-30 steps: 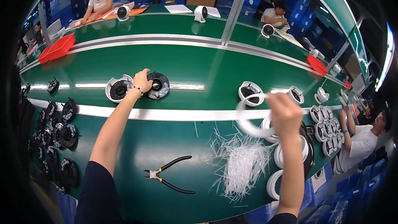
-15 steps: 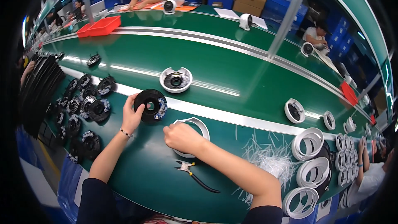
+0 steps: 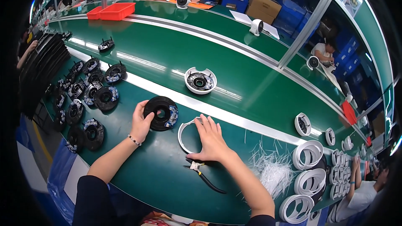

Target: Assembling plastic and metal electronic components on a factory production line.

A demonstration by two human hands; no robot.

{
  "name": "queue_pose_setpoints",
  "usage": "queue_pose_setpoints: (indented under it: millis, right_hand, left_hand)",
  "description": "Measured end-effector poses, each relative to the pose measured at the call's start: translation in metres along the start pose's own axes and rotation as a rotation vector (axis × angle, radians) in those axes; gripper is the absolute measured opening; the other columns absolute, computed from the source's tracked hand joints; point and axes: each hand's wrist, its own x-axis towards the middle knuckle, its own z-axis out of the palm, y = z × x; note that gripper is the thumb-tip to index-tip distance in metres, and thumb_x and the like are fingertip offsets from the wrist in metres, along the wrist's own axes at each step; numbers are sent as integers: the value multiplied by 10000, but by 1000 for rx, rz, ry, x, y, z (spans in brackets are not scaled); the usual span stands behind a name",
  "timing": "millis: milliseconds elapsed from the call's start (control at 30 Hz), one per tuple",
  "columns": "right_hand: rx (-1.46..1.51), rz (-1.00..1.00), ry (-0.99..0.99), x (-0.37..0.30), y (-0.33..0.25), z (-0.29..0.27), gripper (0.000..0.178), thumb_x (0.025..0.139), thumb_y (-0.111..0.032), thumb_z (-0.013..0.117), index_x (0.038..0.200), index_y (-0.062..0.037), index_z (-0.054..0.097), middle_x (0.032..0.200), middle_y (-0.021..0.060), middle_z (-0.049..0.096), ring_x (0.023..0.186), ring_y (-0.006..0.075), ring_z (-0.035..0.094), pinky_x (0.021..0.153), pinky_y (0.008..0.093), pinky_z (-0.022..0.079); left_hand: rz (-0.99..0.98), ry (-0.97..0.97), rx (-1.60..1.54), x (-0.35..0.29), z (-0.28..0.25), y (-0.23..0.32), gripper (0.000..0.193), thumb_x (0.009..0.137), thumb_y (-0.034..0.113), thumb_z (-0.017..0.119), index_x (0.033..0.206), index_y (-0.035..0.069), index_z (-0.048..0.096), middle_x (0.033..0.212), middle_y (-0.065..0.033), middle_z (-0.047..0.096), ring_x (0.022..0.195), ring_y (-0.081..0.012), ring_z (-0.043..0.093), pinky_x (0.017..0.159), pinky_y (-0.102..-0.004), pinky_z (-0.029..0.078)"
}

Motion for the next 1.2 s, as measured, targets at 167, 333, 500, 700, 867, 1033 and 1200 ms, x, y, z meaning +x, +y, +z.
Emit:
queue_pose_setpoints:
  millis: [167, 333, 500, 700, 867, 1033, 1200]
  right_hand:
    - [323, 112, 216, 3, 1, -5, 926, 535, -347, 758, 1252, 4, 290, 1228, 212, 354, 1136, 328, 369, 956, 412, 309]
    - [1146, 388, 484, 26, -17, 19, 861, 595, -172, 749, 1277, 13, 257, 1243, 185, 354, 1082, 272, 431, 838, 383, 432]
    - [881, 258, 528, 51, -49, 35, 998, 513, -377, 804, 1226, 68, 267, 1171, 223, 363, 1067, 318, 406, 915, 382, 341]
    - [697, 155, 544, 54, -70, 27, 1033, 495, -347, 811, 1258, 50, 239, 1204, 204, 358, 1113, 297, 385, 942, 370, 323]
    - [514, -21, 547, 53, -72, 21, 1069, 463, -399, 807, 1255, 51, 246, 1244, 233, 305, 1161, 374, 290, 960, 444, 268]
    - [737, 109, 450, 52, -68, 27, 1083, 476, -380, 813, 1286, 23, 218, 1260, 236, 296, 1185, 360, 281, 975, 439, 264]
    - [741, 95, 413, 51, -70, 27, 1093, 489, -364, 813, 1305, 6, 188, 1295, 246, 251, 1209, 356, 264, 987, 434, 262]
  left_hand:
    - [-221, 54, -309, -13, 10, 20, 361, 780, -124, 419, 1125, -37, 357, 1086, -124, 500, 937, -161, 548, 850, -256, 418]
    - [-144, 24, -288, -24, 14, 11, 430, 799, -98, 415, 1209, 7, 336, 1166, -105, 467, 1067, -182, 483, 889, -302, 414]
    - [-249, -71, -472, -37, 27, 36, 433, 880, 122, 390, 1295, 75, 276, 1203, -89, 450, 1099, -205, 457, 919, -348, 386]
    - [-484, -343, -914, -25, 8, 48, 712, 837, 611, 252, 1291, 65, 310, 1251, -113, 423, 1132, -253, 436, 956, -388, 354]
    - [-585, -260, -909, -15, 6, 43, 620, 843, 522, 289, 1247, 61, 384, 1224, -144, 450, 1132, -270, 438, 969, -411, 340]
    - [-639, -285, -979, -14, 3, 42, 553, 821, 442, 309, 1199, 61, 440, 1171, -135, 496, 1072, -267, 488, 926, -397, 389]
    - [-652, -177, -918, -16, 8, 45, 548, 809, 450, 313, 1163, 57, 457, 1104, -122, 527, 1023, -256, 512, 884, -403, 421]
